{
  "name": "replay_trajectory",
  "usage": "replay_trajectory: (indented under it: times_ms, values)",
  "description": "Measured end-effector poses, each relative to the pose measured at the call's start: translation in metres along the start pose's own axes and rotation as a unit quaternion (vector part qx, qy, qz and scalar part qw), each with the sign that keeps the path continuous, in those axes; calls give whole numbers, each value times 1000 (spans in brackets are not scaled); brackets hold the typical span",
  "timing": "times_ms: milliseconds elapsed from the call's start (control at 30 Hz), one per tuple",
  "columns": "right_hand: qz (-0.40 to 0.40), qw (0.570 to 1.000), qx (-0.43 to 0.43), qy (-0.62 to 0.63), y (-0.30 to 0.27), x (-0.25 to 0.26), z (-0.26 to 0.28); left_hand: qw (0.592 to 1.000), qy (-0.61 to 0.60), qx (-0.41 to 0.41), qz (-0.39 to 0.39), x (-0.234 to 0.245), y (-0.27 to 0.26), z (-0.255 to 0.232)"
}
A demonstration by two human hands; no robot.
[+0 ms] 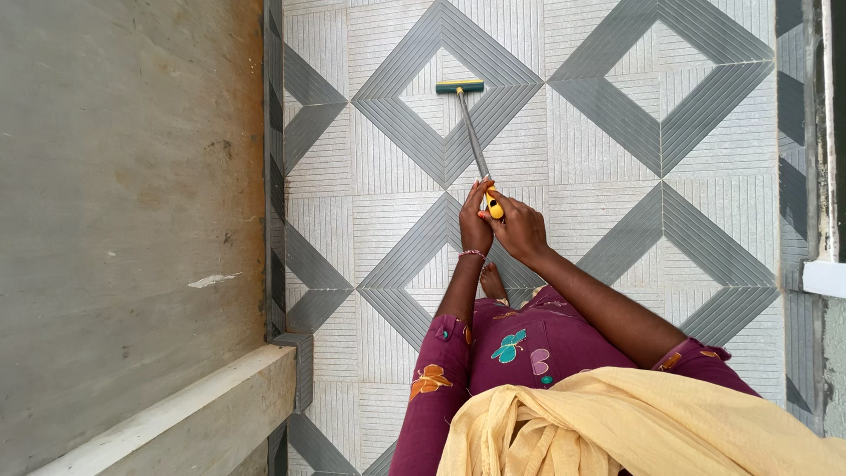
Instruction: The person sweeps a tiled floor using a long-handled broom. They move the broom back and forth across the geometric-patterned tiles, covering a section of the floor near a wall.
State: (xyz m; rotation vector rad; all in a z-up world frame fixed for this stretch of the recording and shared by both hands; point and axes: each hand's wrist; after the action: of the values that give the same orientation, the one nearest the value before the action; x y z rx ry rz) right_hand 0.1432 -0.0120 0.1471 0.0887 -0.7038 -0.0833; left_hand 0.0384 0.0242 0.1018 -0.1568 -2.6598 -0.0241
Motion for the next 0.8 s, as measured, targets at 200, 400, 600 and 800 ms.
replay_trajectory:
  times_ms: [200,400,600,800]
  values:
    - [-30,999,11,-2,-9,7,5,1000,-7,-19,-2,6,-11,-17]
    - [44,996,-82,4,-1,6,12,1000,-14,-16,15,10,-2,-9]
    - [54,996,-68,10,2,8,10,999,-9,-42,4,3,-2,7]
    - [82,990,-109,-31,3,30,24,999,-25,-19,-18,-9,-10,-4]
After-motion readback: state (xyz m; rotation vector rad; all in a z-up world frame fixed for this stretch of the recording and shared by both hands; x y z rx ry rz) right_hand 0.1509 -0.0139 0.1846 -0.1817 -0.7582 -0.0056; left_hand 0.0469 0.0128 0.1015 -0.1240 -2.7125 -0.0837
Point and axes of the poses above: each hand's wrist, its own y-axis towards the middle knuckle, its own x-axis out of the back of the hand, z = x × y, and after that the axes turned 11 degrees about y, right-handed
